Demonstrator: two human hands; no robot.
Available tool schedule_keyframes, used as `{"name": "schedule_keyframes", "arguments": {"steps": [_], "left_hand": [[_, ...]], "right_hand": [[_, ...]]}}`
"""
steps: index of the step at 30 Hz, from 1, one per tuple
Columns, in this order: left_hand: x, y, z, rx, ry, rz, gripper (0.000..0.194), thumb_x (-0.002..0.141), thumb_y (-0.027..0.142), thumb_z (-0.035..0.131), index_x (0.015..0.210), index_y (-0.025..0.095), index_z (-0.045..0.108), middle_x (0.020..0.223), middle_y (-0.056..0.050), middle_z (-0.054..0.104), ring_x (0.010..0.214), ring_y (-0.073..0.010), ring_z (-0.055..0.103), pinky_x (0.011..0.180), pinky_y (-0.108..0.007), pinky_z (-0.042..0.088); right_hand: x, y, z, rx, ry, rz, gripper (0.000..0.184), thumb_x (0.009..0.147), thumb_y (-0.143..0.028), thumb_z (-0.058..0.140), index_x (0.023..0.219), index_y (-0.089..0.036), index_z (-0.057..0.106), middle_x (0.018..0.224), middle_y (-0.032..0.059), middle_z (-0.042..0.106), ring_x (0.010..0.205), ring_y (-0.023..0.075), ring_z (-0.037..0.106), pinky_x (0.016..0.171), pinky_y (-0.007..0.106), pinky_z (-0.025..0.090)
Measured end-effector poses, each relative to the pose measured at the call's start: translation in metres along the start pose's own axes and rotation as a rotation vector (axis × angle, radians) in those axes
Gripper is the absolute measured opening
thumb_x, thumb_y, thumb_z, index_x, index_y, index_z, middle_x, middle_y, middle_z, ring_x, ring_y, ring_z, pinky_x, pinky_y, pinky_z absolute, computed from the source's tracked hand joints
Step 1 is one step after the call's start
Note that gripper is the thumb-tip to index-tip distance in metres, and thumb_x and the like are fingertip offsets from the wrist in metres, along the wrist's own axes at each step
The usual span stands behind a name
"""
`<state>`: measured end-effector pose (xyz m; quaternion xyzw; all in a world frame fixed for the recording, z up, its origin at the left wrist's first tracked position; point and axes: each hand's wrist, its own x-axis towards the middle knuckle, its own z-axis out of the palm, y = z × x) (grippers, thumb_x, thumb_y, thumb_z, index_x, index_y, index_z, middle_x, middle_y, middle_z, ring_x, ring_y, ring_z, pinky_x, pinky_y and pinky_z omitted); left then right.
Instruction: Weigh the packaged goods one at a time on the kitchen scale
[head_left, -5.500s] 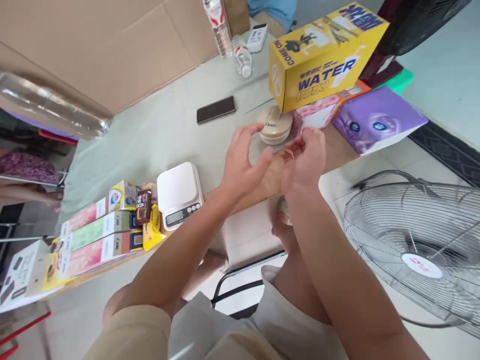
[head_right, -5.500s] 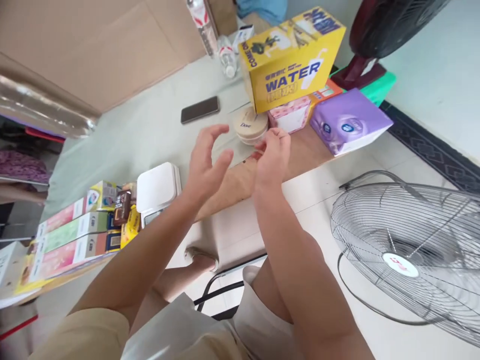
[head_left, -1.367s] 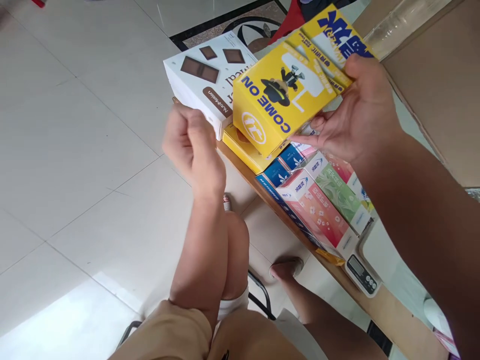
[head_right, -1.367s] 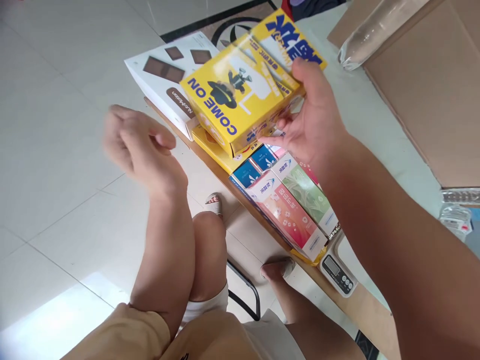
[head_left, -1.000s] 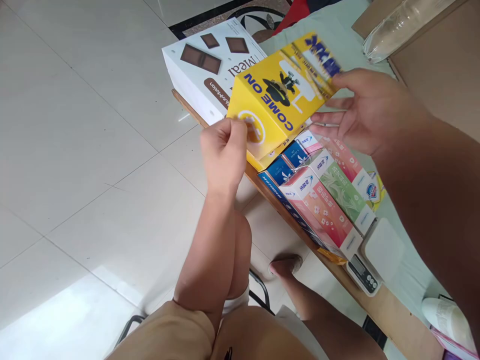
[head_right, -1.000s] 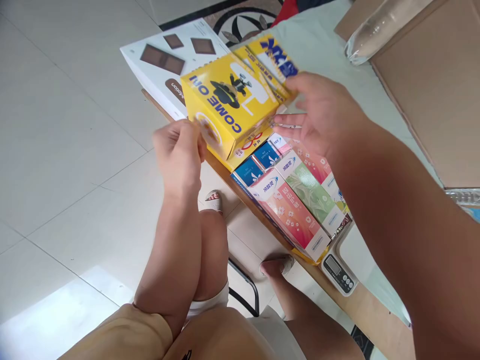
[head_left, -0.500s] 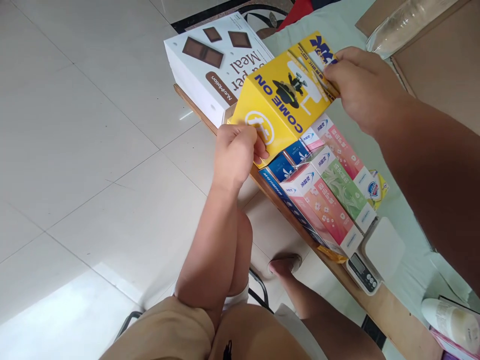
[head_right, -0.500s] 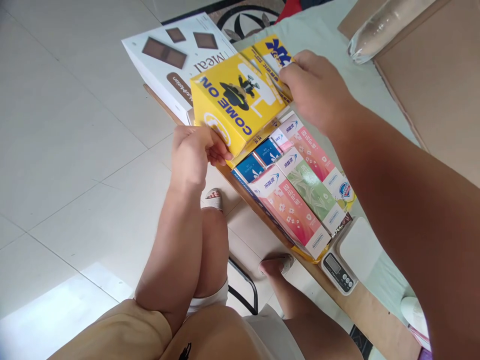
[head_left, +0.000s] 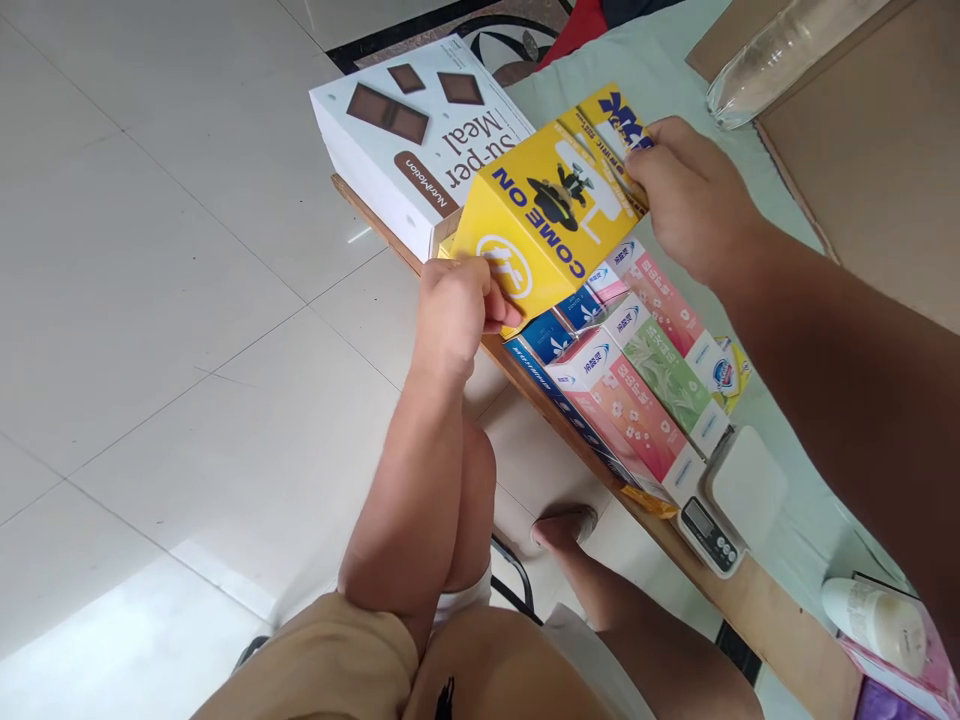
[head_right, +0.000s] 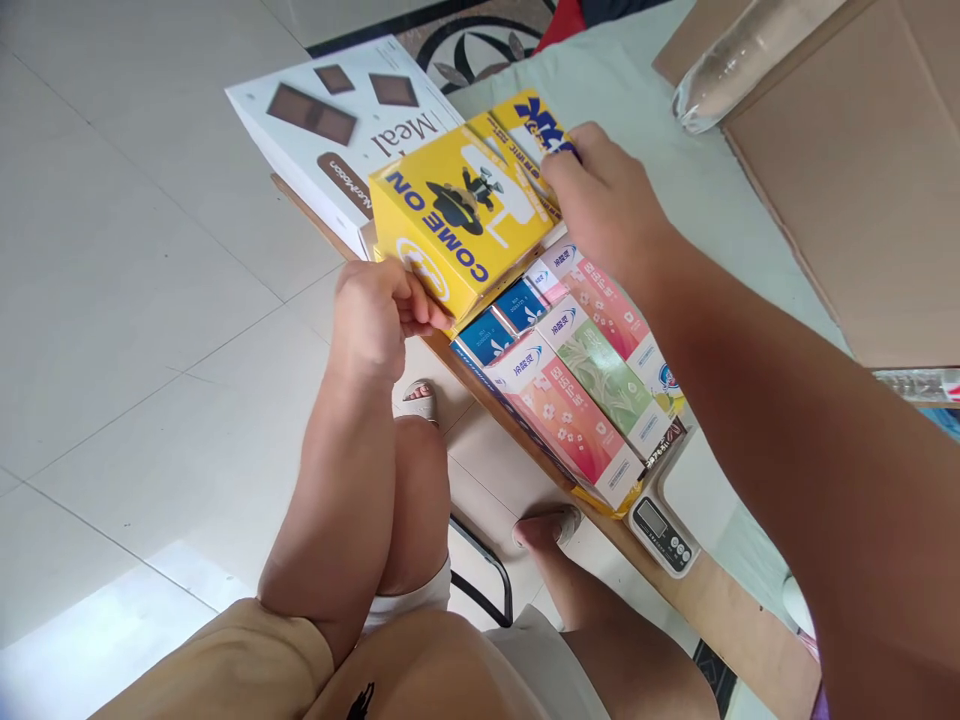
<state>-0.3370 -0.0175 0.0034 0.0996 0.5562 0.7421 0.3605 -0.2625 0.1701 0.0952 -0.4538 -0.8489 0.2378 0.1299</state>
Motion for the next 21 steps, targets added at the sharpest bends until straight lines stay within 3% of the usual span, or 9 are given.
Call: {"name": "schedule_keyframes", "arguments": {"steps": [4, 6, 8, 9, 11, 12, 15, 18, 21], "left_hand": [[-0.01, 0.015, 0.0, -0.174, -0.118, 0.247, 0.054, 0.078, 0.033, 0.059, 0.037, 0.024, 0.025, 0.036, 0.0, 0.026, 0.034, -0.0084, 0.026, 0.036, -0.027, 0.023], [-0.017, 0.026, 0.001, -0.231, -0.3, 0.262, 0.065, 0.079, 0.047, 0.063, 0.039, 0.024, 0.016, 0.037, 0.002, 0.016, 0.033, -0.0074, 0.019, 0.035, -0.028, 0.021], [-0.025, 0.034, 0.006, -0.207, -0.561, 0.155, 0.073, 0.076, 0.06, 0.064, 0.038, 0.024, 0.014, 0.036, 0.001, 0.013, 0.032, -0.0075, 0.019, 0.034, -0.028, 0.022], [-0.029, 0.037, 0.01, -0.177, -0.691, 0.095, 0.075, 0.074, 0.064, 0.065, 0.036, 0.024, 0.014, 0.035, 0.001, 0.014, 0.032, -0.0077, 0.02, 0.034, -0.028, 0.022], [-0.037, 0.039, 0.023, -0.114, -0.919, 0.017, 0.075, 0.071, 0.067, 0.064, 0.033, 0.023, 0.016, 0.033, -0.001, 0.017, 0.032, -0.0078, 0.02, 0.034, -0.028, 0.022], [-0.043, 0.038, 0.032, -0.085, -1.018, -0.008, 0.073, 0.071, 0.065, 0.063, 0.033, 0.023, 0.017, 0.033, -0.001, 0.018, 0.032, -0.0075, 0.019, 0.035, -0.027, 0.021], [-0.064, 0.03, 0.068, -0.04, -1.321, -0.122, 0.063, 0.072, 0.05, 0.064, 0.035, 0.022, 0.022, 0.037, -0.002, 0.019, 0.038, -0.0068, 0.016, 0.041, -0.029, 0.019], [-0.096, 0.01, 0.109, 0.019, -1.587, -0.323, 0.05, 0.067, 0.03, 0.062, 0.038, 0.022, 0.021, 0.04, -0.001, 0.016, 0.043, -0.008, 0.012, 0.047, -0.032, 0.011], [-0.138, -0.024, 0.147, 0.091, -1.783, -0.473, 0.037, 0.063, 0.019, 0.055, 0.045, 0.02, 0.022, 0.043, 0.001, 0.016, 0.045, -0.0091, 0.011, 0.051, -0.036, 0.007]], "right_hand": [[-0.022, 0.009, -0.021, 0.207, 0.179, -0.026, 0.029, 0.103, -0.028, 0.046, 0.111, -0.021, 0.073, 0.105, -0.0065, 0.076, 0.118, 0.017, 0.069, 0.113, 0.043, 0.047], [-0.057, 0.026, -0.037, 0.485, 0.32, -0.02, 0.033, 0.1, -0.025, 0.043, 0.097, -0.024, 0.076, 0.093, -0.0078, 0.076, 0.102, 0.0109, 0.074, 0.102, 0.037, 0.053], [-0.108, 0.054, -0.053, 0.676, 0.466, -0.179, 0.032, 0.096, -0.021, 0.047, 0.082, -0.026, 0.075, 0.07, -0.0039, 0.065, 0.07, 0.01, 0.068, 0.068, 0.032, 0.055], [-0.136, 0.07, -0.06, 0.723, 0.565, -0.187, 0.031, 0.095, -0.027, 0.052, 0.068, -0.026, 0.067, 0.06, -0.0028, 0.054, 0.057, 0.0103, 0.059, 0.053, 0.031, 0.047], [-0.192, 0.105, -0.067, 0.752, 0.565, -0.042, 0.045, 0.075, -0.035, 0.07, 0.046, -0.023, 0.038, 0.045, -0.0048, 0.025, 0.04, 0.0057, 0.027, 0.04, 0.03, 0.019], [-0.217, 0.122, -0.068, 0.74, 0.704, 0.069, 0.048, 0.066, -0.034, 0.072, 0.045, -0.022, 0.031, 0.046, -0.0059, 0.018, 0.042, 0.0043, 0.019, 0.042, 0.03, 0.01], [-0.272, 0.167, -0.065, 0.717, 0.979, 0.225, 0.055, 0.051, -0.026, 0.067, 0.048, -0.021, 0.012, 0.049, -0.0082, 0.006, 0.044, 0.0018, 0.011, 0.047, 0.028, 0.003], [-0.303, 0.208, -0.063, 0.76, 1.113, 0.319, 0.053, 0.046, -0.022, 0.059, 0.051, -0.021, 0.006, 0.049, -0.0085, 0.005, 0.043, 0.0003, 0.011, 0.049, 0.026, 0.004], [-0.328, 0.248, -0.068, 0.815, 1.173, 0.373, 0.048, 0.05, -0.02, 0.059, 0.046, -0.02, 0.012, 0.047, -0.0081, 0.013, 0.042, 0.0002, 0.016, 0.048, 0.025, 0.007]]}}
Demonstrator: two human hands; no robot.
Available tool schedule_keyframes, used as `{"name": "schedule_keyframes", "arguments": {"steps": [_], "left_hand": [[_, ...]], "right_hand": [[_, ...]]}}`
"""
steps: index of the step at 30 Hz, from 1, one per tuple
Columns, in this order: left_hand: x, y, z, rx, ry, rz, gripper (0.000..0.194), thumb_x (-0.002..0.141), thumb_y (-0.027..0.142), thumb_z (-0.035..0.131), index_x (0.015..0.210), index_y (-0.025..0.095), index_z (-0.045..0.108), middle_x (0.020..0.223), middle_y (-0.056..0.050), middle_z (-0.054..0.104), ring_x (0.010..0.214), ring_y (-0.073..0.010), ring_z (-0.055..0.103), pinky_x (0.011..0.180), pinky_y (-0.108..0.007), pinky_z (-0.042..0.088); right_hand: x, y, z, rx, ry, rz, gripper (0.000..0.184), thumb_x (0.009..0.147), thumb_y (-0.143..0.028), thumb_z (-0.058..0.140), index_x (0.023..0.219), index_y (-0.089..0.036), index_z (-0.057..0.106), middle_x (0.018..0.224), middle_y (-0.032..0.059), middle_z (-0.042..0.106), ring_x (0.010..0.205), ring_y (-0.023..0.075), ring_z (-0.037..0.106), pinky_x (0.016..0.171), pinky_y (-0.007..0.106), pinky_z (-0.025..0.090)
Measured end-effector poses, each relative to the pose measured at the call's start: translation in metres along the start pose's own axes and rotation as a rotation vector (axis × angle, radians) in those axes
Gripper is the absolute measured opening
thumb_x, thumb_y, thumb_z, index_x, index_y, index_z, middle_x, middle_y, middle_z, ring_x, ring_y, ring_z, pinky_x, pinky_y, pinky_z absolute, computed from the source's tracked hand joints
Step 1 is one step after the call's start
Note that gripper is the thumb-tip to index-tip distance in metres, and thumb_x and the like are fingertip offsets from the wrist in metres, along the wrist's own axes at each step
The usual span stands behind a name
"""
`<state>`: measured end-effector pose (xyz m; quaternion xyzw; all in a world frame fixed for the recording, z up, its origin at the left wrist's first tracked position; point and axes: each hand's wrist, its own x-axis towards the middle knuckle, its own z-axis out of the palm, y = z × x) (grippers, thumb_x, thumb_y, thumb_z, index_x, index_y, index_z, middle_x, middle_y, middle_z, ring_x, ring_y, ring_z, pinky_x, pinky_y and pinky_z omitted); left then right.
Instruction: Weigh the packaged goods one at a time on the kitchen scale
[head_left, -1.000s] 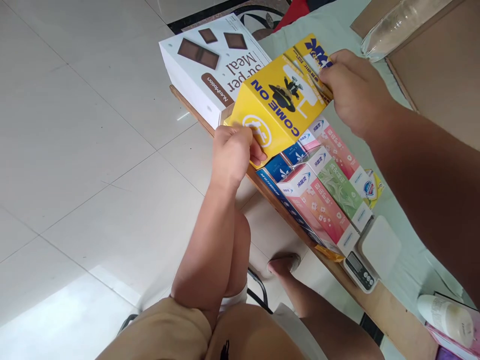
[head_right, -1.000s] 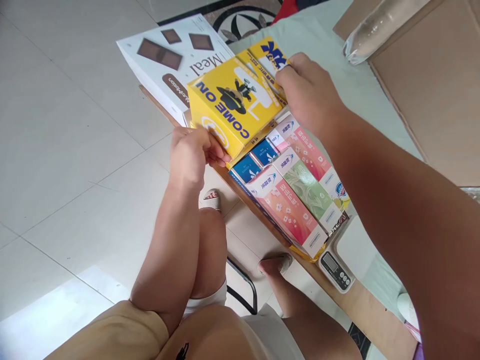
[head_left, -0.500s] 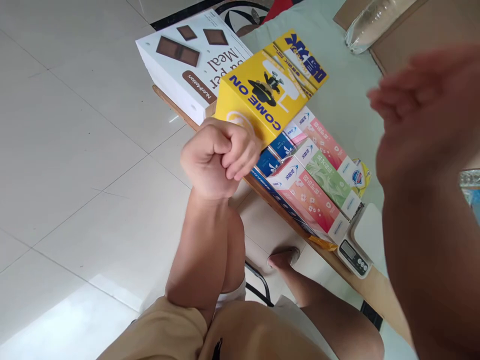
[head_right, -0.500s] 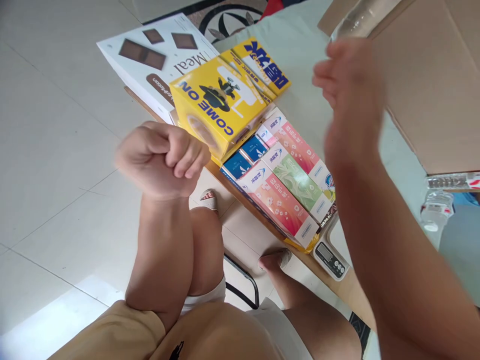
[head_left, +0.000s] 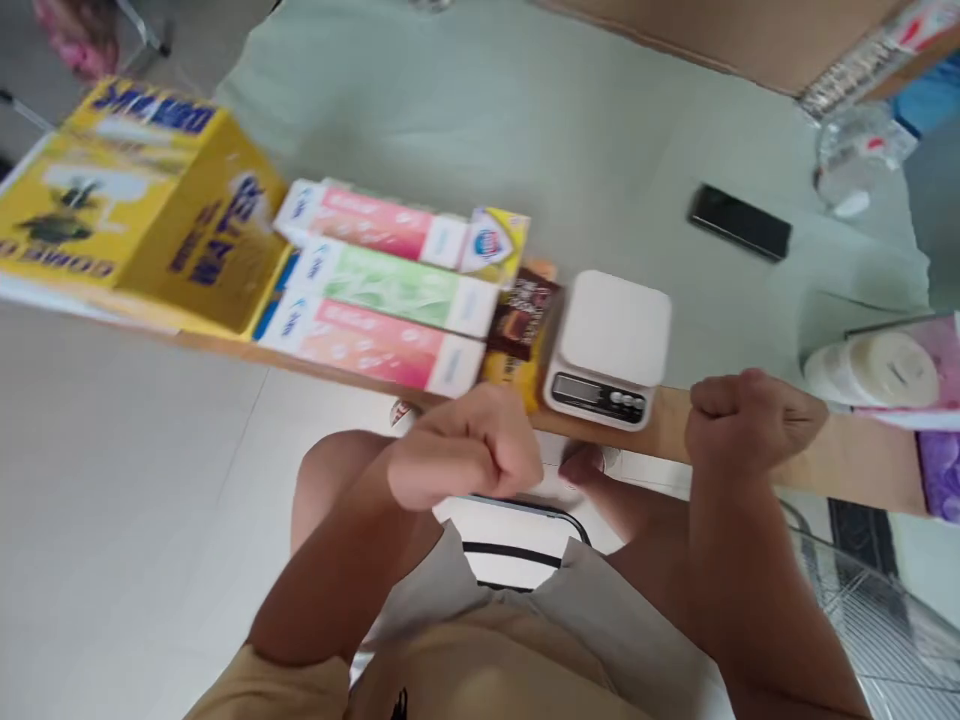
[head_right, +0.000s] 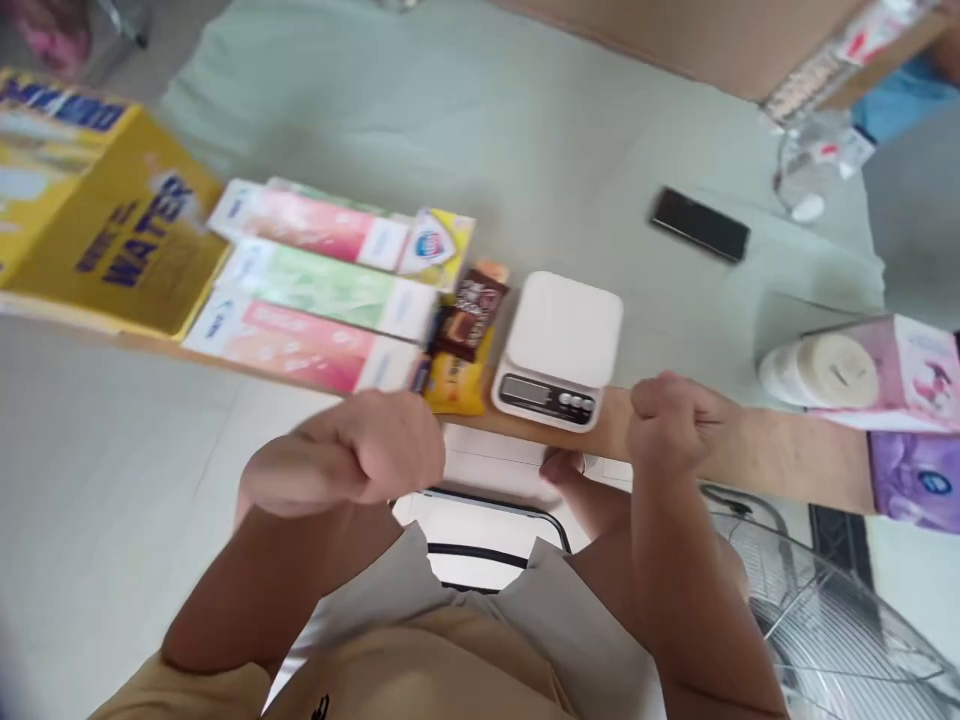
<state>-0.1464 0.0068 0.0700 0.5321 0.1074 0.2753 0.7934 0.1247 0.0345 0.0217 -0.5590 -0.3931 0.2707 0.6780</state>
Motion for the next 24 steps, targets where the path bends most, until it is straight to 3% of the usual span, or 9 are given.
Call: {"name": "schedule_keyframes", "arguments": {"steps": [2, 4, 7, 10, 13, 16, 18, 20, 24], "left_hand": [[0.04, -0.022, 0.018, 0.012, -0.045, -0.059, 0.032, 0.063, 0.015, 0.053, 0.048, 0.02, 0.025, 0.044, 0.002, 0.02, 0.044, -0.0088, 0.014, 0.05, -0.037, 0.009], [0.084, -0.042, 0.037, 0.028, 0.037, -0.098, 0.029, 0.064, 0.015, 0.052, 0.048, 0.02, 0.028, 0.043, 0.002, 0.022, 0.043, -0.0083, 0.017, 0.049, -0.036, 0.009], [0.164, -0.066, 0.063, 0.127, 0.251, -0.162, 0.026, 0.069, 0.019, 0.051, 0.047, 0.02, 0.036, 0.043, 0.003, 0.031, 0.044, -0.0084, 0.026, 0.048, -0.031, 0.016], [0.255, -0.089, 0.079, 0.351, 0.555, -0.242, 0.027, 0.077, 0.023, 0.057, 0.055, 0.021, 0.041, 0.054, 0.003, 0.04, 0.055, -0.0103, 0.041, 0.053, -0.026, 0.034], [0.342, -0.12, 0.078, 0.518, 0.743, -0.173, 0.01, 0.08, 0.019, 0.071, 0.082, 0.022, 0.062, 0.09, -0.001, 0.068, 0.089, -0.0166, 0.064, 0.079, -0.029, 0.053], [0.407, -0.15, 0.065, 0.475, 0.815, -0.131, 0.016, 0.089, 0.023, 0.075, 0.099, 0.022, 0.063, 0.122, -0.005, 0.071, 0.127, -0.0247, 0.064, 0.117, -0.045, 0.047], [0.432, -0.163, 0.057, 0.44, 0.806, -0.137, 0.01, 0.095, 0.027, 0.069, 0.099, 0.023, 0.062, 0.122, -0.004, 0.07, 0.131, -0.0251, 0.062, 0.121, -0.047, 0.045], [0.442, -0.17, 0.052, 0.439, 0.752, -0.117, 0.013, 0.099, 0.031, 0.061, 0.091, 0.021, 0.06, 0.106, -0.002, 0.07, 0.118, -0.0226, 0.066, 0.112, -0.043, 0.051], [0.428, -0.166, 0.055, 0.445, 0.623, -0.07, 0.024, 0.104, 0.032, 0.05, 0.086, 0.021, 0.061, 0.092, 0.001, 0.068, 0.102, -0.0194, 0.07, 0.094, -0.037, 0.057]], "right_hand": [[0.017, 0.01, -0.027, 0.019, 0.04, 0.049, 0.051, 0.056, -0.023, 0.066, 0.045, -0.02, 0.016, 0.045, -0.0083, 0.015, 0.041, 0.0005, 0.018, 0.046, 0.024, 0.01], [0.036, 0.015, -0.055, 0.055, 0.085, 0.107, 0.058, 0.064, -0.031, 0.07, 0.045, -0.021, 0.016, 0.044, -0.0095, 0.013, 0.041, 0.0004, 0.015, 0.045, 0.023, 0.011], [0.069, 0.015, -0.098, 0.154, 0.166, 0.198, 0.061, 0.068, -0.036, 0.074, 0.048, -0.023, 0.018, 0.045, -0.0113, 0.012, 0.042, 0.0008, 0.012, 0.043, 0.022, 0.011], [0.098, 0.021, -0.136, 0.233, 0.291, 0.282, 0.045, 0.073, -0.036, 0.068, 0.057, -0.023, 0.029, 0.052, -0.011, 0.021, 0.044, 0.0031, 0.017, 0.041, 0.02, 0.013], [0.118, 0.046, -0.167, 0.26, 0.409, 0.324, 0.025, 0.083, -0.04, 0.055, 0.071, -0.025, 0.04, 0.062, -0.0075, 0.032, 0.049, 0.0076, 0.034, 0.042, 0.021, 0.03], [0.125, 0.085, -0.189, 0.213, 0.432, 0.283, 0.019, 0.091, -0.045, 0.05, 0.086, -0.026, 0.052, 0.083, 0.0006, 0.056, 0.073, 0.014, 0.063, 0.056, 0.026, 0.053], [0.127, 0.108, -0.2, 0.16, 0.375, 0.222, 0.027, 0.096, -0.05, 0.047, 0.105, -0.028, 0.059, 0.112, 0.0059, 0.066, 0.104, 0.0185, 0.072, 0.074, 0.033, 0.063], [0.127, 0.123, -0.207, 0.121, 0.281, 0.173, 0.041, 0.101, -0.053, 0.041, 0.127, -0.028, 0.059, 0.138, 0.0092, 0.063, 0.128, 0.0222, 0.069, 0.094, 0.043, 0.065], [0.125, 0.12, -0.204, 0.05, 0.11, 0.118, 0.052, 0.103, -0.047, 0.034, 0.147, -0.027, 0.055, 0.153, 0.0092, 0.059, 0.152, 0.0238, 0.054, 0.115, 0.052, 0.058]]}}
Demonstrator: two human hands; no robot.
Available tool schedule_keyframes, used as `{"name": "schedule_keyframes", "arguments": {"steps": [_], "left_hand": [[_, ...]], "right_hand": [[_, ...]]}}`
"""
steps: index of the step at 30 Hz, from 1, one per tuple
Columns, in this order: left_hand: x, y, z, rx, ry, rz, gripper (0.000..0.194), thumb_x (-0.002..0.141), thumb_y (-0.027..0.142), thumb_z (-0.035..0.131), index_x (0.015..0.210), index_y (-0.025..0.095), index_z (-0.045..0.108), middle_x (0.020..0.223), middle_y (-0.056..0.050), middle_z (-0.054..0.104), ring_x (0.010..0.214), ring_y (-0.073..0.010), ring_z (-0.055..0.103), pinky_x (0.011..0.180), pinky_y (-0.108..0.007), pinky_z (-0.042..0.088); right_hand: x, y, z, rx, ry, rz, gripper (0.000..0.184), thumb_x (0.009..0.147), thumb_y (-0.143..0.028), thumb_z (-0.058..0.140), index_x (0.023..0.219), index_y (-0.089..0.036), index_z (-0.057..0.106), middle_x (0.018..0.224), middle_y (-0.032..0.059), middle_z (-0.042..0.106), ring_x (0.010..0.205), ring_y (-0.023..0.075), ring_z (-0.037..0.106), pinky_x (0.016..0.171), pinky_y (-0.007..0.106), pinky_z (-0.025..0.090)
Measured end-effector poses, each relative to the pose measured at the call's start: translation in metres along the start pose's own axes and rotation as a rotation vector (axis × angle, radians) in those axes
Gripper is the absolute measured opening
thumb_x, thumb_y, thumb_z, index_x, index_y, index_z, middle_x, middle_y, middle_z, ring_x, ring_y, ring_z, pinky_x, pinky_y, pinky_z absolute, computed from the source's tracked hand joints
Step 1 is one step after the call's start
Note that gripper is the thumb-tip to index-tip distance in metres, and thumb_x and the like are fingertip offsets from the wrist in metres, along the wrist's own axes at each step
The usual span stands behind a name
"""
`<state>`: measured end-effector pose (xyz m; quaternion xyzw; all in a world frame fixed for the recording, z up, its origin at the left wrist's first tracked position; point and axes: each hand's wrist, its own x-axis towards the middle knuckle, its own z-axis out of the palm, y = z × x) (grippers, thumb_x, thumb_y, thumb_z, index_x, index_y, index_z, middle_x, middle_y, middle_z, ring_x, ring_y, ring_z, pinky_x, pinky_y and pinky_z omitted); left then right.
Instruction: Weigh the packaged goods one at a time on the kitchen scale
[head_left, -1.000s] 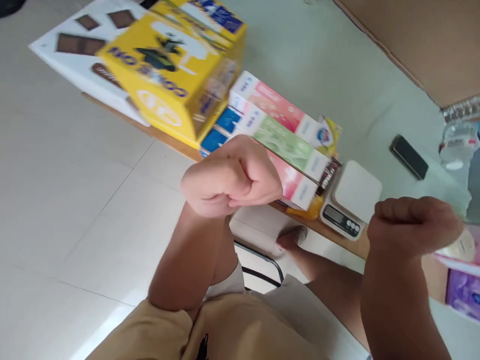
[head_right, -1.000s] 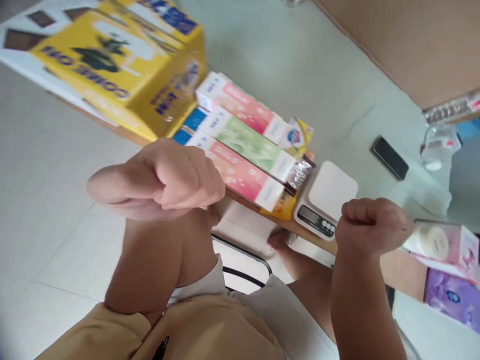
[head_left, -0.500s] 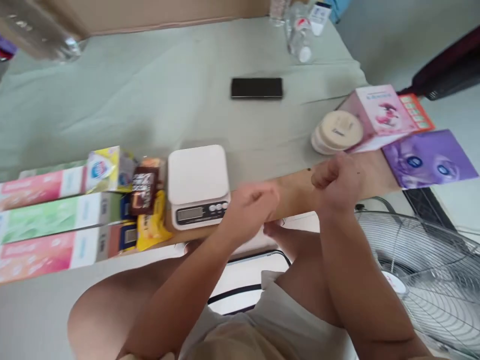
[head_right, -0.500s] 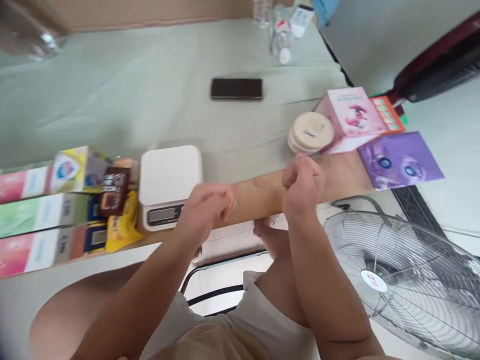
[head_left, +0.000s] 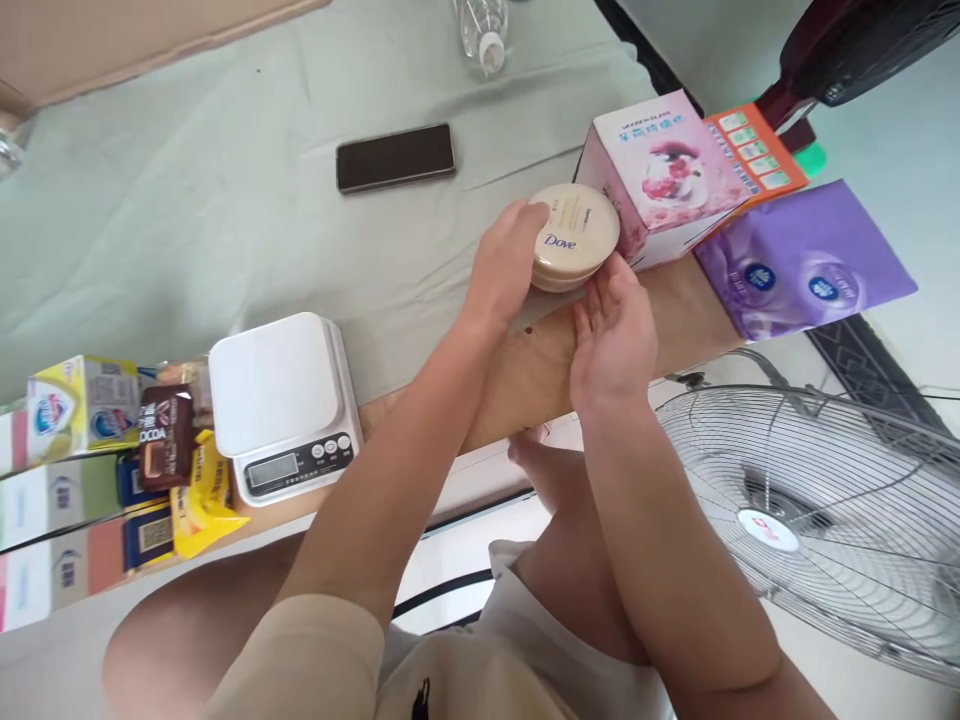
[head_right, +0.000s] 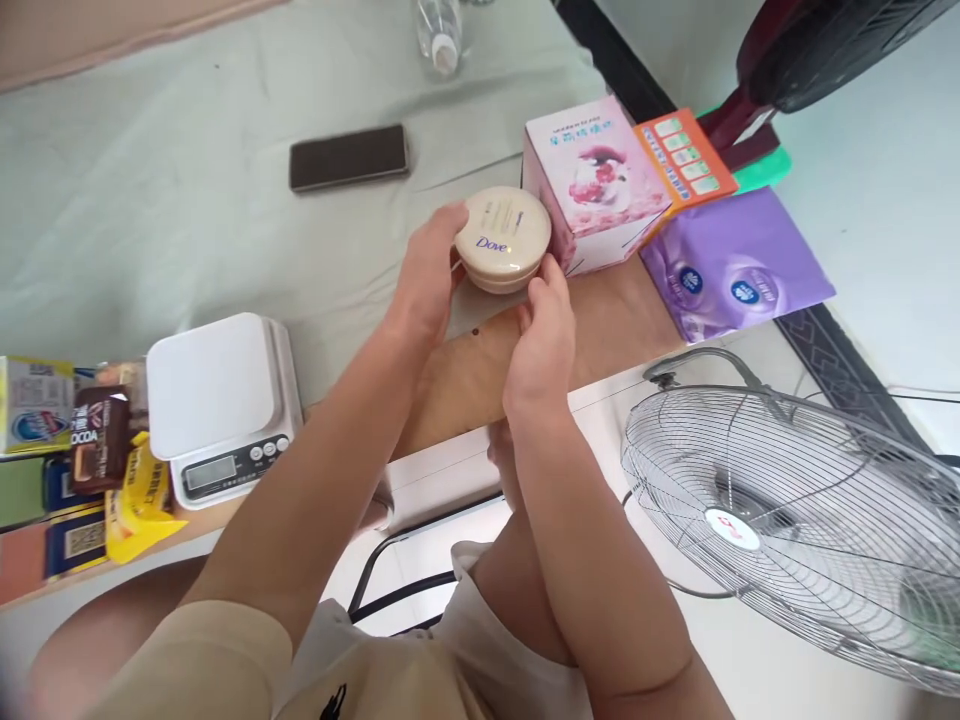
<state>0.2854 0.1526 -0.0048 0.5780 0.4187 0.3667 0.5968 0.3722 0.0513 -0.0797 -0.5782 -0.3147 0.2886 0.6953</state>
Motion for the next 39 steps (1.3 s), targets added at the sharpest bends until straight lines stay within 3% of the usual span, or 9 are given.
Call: {"name": "schedule_keyframes", "arguments": {"steps": [4, 8, 11, 14, 19, 25, 30, 34, 39], "left_hand": [[-0.038, 0.009, -0.028, 0.062, -0.085, 0.118, 0.013, 0.096, 0.029, 0.067, 0.108, 0.027, 0.069, 0.119, 0.0, 0.073, 0.126, -0.026, 0.069, 0.109, -0.042, 0.057], [-0.086, 0.009, -0.082, 0.218, 0.006, 0.235, 0.081, 0.068, 0.036, 0.097, 0.14, 0.033, 0.059, 0.158, -0.007, 0.055, 0.151, -0.0352, 0.052, 0.116, -0.045, 0.059], [-0.125, 0.01, -0.132, 0.329, 0.188, 0.227, 0.09, 0.065, 0.049, 0.1, 0.144, 0.035, 0.059, 0.158, -0.008, 0.054, 0.149, -0.0392, 0.053, 0.109, -0.05, 0.065], [-0.161, 0.017, -0.18, 0.39, 0.3, 0.192, 0.087, 0.063, 0.053, 0.101, 0.14, 0.036, 0.064, 0.152, -0.005, 0.059, 0.141, -0.0426, 0.058, 0.103, -0.058, 0.067], [-0.196, 0.018, -0.235, 0.398, 0.398, 0.161, 0.083, 0.061, 0.048, 0.103, 0.136, 0.038, 0.068, 0.143, -0.002, 0.066, 0.134, -0.0406, 0.064, 0.105, -0.061, 0.066], [-0.204, -0.004, -0.257, 0.371, 0.424, 0.148, 0.086, 0.065, 0.056, 0.098, 0.139, 0.029, 0.063, 0.145, -0.01, 0.066, 0.136, -0.036, 0.065, 0.117, -0.053, 0.059], [-0.216, -0.011, -0.26, 0.458, 0.43, 0.287, 0.1, 0.066, 0.062, 0.096, 0.15, 0.031, 0.052, 0.155, -0.013, 0.054, 0.152, -0.0395, 0.049, 0.132, -0.059, 0.038], [-0.222, -0.015, -0.26, 0.438, 0.349, 0.314, 0.099, 0.072, 0.068, 0.089, 0.155, 0.033, 0.046, 0.161, -0.013, 0.048, 0.155, -0.0407, 0.045, 0.131, -0.061, 0.037], [-0.224, -0.015, -0.256, 0.379, 0.319, 0.307, 0.097, 0.076, 0.067, 0.087, 0.157, 0.036, 0.043, 0.165, -0.011, 0.046, 0.161, -0.0407, 0.039, 0.132, -0.059, 0.037]], "right_hand": [[-0.012, -0.027, 0.02, -0.044, -0.086, -0.064, 0.053, 0.101, -0.038, 0.037, 0.15, -0.03, 0.053, 0.158, 0.0052, 0.057, 0.158, 0.0231, 0.048, 0.13, 0.054, 0.045], [-0.033, -0.05, 0.047, -0.051, -0.211, -0.127, 0.054, 0.098, -0.034, 0.039, 0.149, -0.027, 0.054, 0.161, 0.0046, 0.056, 0.157, 0.0205, 0.049, 0.129, 0.047, 0.047], [-0.056, -0.062, 0.071, -0.04, -0.368, -0.096, 0.051, 0.098, -0.035, 0.045, 0.145, -0.023, 0.061, 0.155, 0.0044, 0.064, 0.149, 0.0189, 0.058, 0.126, 0.042, 0.051], [-0.078, -0.069, 0.098, -0.091, -0.555, -0.118, 0.054, 0.096, -0.035, 0.049, 0.146, -0.021, 0.062, 0.155, 0.0044, 0.065, 0.149, 0.0201, 0.058, 0.131, 0.041, 0.047], [-0.097, -0.062, 0.138, -0.282, -0.767, -0.231, 0.055, 0.098, -0.044, 0.053, 0.151, -0.029, 0.059, 0.161, -0.001, 0.06, 0.158, 0.0274, 0.048, 0.137, 0.051, 0.036], [-0.105, -0.048, 0.152, -0.363, -0.796, -0.294, 0.05, 0.099, -0.047, 0.056, 0.148, -0.038, 0.061, 0.159, -0.0036, 0.062, 0.161, 0.0326, 0.043, 0.135, 0.064, 0.032], [-0.113, -0.056, 0.15, -0.356, -0.647, -0.275, 0.041, 0.103, -0.044, 0.052, 0.142, -0.038, 0.062, 0.15, -0.0004, 0.067, 0.151, 0.0304, 0.055, 0.13, 0.062, 0.041], [-0.114, -0.057, 0.155, -0.325, -0.596, -0.302, 0.038, 0.105, -0.046, 0.049, 0.138, -0.034, 0.063, 0.144, 0.0038, 0.069, 0.142, 0.0314, 0.061, 0.125, 0.062, 0.047], [-0.113, -0.049, 0.159, -0.287, -0.58, -0.339, 0.04, 0.104, -0.045, 0.051, 0.14, -0.033, 0.062, 0.144, 0.0052, 0.067, 0.145, 0.0314, 0.057, 0.129, 0.06, 0.044]]}}
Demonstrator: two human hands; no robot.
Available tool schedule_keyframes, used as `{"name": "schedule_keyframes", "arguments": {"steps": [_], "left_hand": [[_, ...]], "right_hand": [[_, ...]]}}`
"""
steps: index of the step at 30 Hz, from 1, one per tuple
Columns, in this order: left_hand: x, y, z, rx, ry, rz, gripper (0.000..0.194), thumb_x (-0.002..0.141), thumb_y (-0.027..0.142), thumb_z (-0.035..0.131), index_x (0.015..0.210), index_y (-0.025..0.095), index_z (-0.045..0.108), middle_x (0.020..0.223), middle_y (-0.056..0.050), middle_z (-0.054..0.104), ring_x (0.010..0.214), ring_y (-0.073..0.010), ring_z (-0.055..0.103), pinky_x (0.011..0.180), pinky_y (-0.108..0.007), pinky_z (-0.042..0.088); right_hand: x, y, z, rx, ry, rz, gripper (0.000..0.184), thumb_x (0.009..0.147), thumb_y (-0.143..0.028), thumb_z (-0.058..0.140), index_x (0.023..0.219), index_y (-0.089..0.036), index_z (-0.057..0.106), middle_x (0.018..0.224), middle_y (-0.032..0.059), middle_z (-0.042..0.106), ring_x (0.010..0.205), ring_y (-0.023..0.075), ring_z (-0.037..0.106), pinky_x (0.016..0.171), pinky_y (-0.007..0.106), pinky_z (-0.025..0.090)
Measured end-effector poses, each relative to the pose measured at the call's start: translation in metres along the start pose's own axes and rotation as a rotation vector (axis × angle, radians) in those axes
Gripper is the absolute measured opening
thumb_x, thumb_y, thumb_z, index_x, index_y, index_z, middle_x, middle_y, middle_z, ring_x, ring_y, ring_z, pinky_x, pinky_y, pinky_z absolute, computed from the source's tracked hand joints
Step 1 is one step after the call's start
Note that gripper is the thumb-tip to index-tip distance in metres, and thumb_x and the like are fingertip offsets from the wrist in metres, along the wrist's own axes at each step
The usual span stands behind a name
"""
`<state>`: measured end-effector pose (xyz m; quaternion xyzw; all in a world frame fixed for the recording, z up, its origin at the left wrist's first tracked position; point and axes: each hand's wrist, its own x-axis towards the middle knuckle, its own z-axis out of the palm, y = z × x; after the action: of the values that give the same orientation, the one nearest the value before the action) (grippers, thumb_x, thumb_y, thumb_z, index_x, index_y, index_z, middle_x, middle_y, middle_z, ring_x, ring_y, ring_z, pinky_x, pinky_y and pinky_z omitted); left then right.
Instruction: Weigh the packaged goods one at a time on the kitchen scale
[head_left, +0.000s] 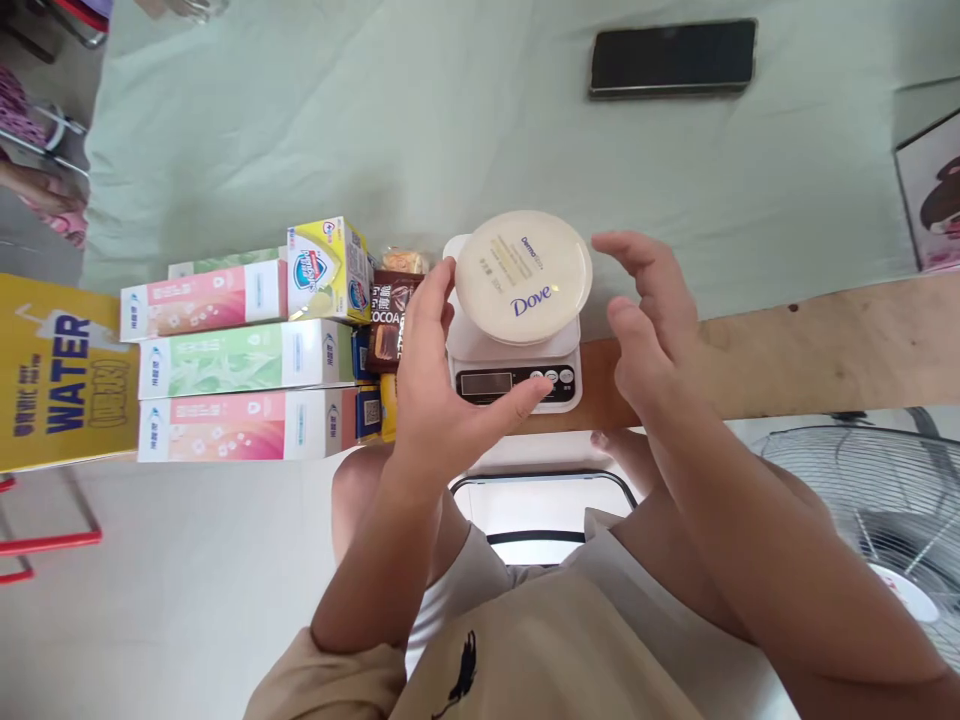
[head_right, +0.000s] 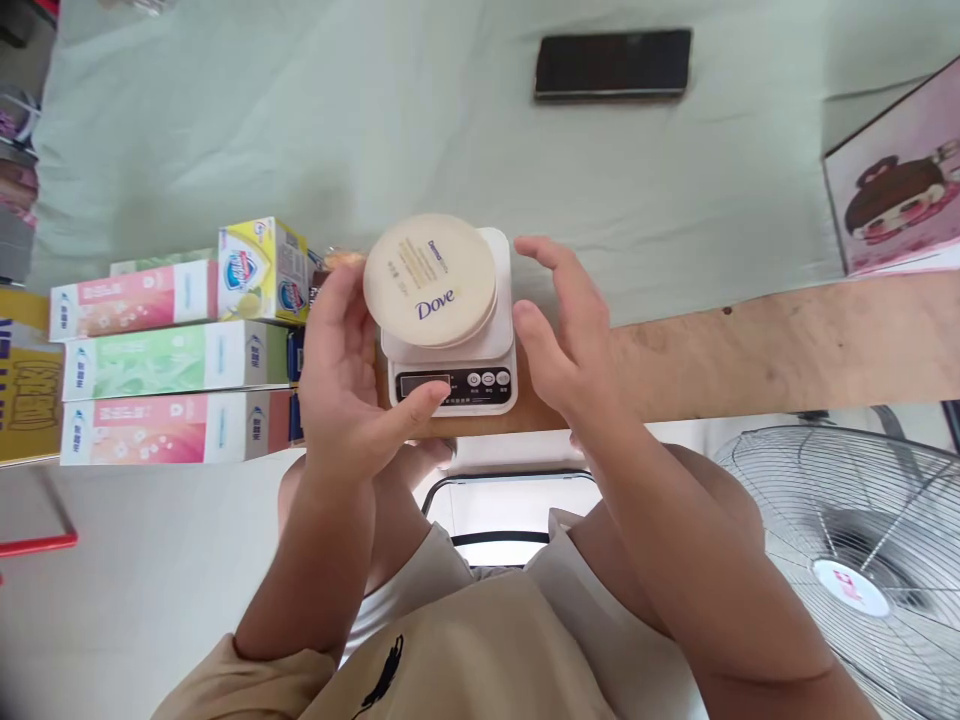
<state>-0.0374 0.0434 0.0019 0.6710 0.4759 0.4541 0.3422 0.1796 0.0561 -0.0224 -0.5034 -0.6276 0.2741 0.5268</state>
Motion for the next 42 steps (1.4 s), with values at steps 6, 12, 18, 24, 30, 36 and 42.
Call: {"name": "schedule_keyframes", "arguments": {"steps": [6, 12, 18, 24, 30, 36, 42], "left_hand": [[-0.012, 0.0, 0.0, -0.067, -0.024, 0.016, 0.092, 0.082, 0.057, 0.085, 0.16, 0.035, 0.041, 0.167, -0.013, 0.044, 0.16, -0.041, 0.04, 0.133, -0.059, 0.038], [-0.014, -0.007, 0.007, -0.079, -0.022, -0.016, 0.097, 0.083, 0.062, 0.081, 0.163, 0.03, 0.035, 0.168, -0.018, 0.041, 0.16, -0.0401, 0.041, 0.132, -0.057, 0.04], [-0.015, -0.006, 0.003, -0.169, -0.056, 0.001, 0.083, 0.095, 0.066, 0.063, 0.164, 0.029, 0.034, 0.172, -0.018, 0.034, 0.162, -0.0382, 0.036, 0.131, -0.054, 0.041], [-0.013, -0.008, 0.001, -0.356, -0.105, -0.054, 0.077, 0.101, 0.069, 0.049, 0.164, 0.027, 0.033, 0.174, -0.016, 0.032, 0.163, -0.0365, 0.034, 0.133, -0.055, 0.038], [-0.008, -0.002, -0.001, -0.555, -0.089, -0.122, 0.077, 0.101, 0.072, 0.047, 0.162, 0.026, 0.037, 0.175, -0.014, 0.036, 0.166, -0.034, 0.032, 0.138, -0.053, 0.029], [-0.003, 0.007, -0.008, -0.803, 0.141, -0.234, 0.07, 0.099, 0.069, 0.055, 0.156, 0.029, 0.046, 0.177, -0.006, 0.035, 0.17, -0.028, 0.025, 0.141, -0.045, 0.024], [0.008, 0.014, -0.014, -0.949, 0.349, -0.353, 0.066, 0.093, 0.065, 0.061, 0.143, 0.024, 0.054, 0.173, -0.011, 0.044, 0.166, -0.0292, 0.034, 0.136, -0.041, 0.034]], "right_hand": [[0.005, 0.001, 0.006, 0.009, -0.039, -0.088, 0.046, 0.103, -0.049, 0.051, 0.148, -0.037, 0.054, 0.148, 0.0049, 0.062, 0.146, 0.0291, 0.055, 0.131, 0.058, 0.041], [0.008, 0.004, 0.015, -0.024, -0.043, -0.161, 0.061, 0.097, -0.063, 0.057, 0.152, -0.036, 0.048, 0.151, 0.0085, 0.058, 0.144, 0.0325, 0.056, 0.125, 0.059, 0.048], [0.007, 0.0, 0.017, -0.084, -0.117, -0.232, 0.084, 0.083, -0.059, 0.078, 0.155, -0.037, 0.041, 0.156, 0.01, 0.053, 0.145, 0.0365, 0.055, 0.121, 0.062, 0.05], [0.007, -0.012, 0.023, -0.225, -0.061, -0.235, 0.091, 0.08, -0.054, 0.083, 0.158, -0.036, 0.039, 0.154, 0.0106, 0.052, 0.144, 0.0364, 0.055, 0.119, 0.062, 0.051], [0.011, -0.032, 0.026, -0.366, -0.08, -0.135, 0.087, 0.073, -0.056, 0.089, 0.148, -0.035, 0.049, 0.142, 0.008, 0.062, 0.129, 0.0336, 0.065, 0.107, 0.059, 0.058], [0.051, -0.037, 0.036, -0.196, -0.115, -0.107, 0.083, 0.069, -0.053, 0.089, 0.141, -0.036, 0.052, 0.134, 0.0078, 0.063, 0.121, 0.0314, 0.067, 0.099, 0.055, 0.06], [0.137, -0.024, 0.074, -0.175, -0.291, -0.111, 0.076, 0.06, -0.034, 0.098, 0.124, -0.035, 0.058, 0.135, 0.0039, 0.066, 0.124, 0.028, 0.066, 0.113, 0.051, 0.055]]}}
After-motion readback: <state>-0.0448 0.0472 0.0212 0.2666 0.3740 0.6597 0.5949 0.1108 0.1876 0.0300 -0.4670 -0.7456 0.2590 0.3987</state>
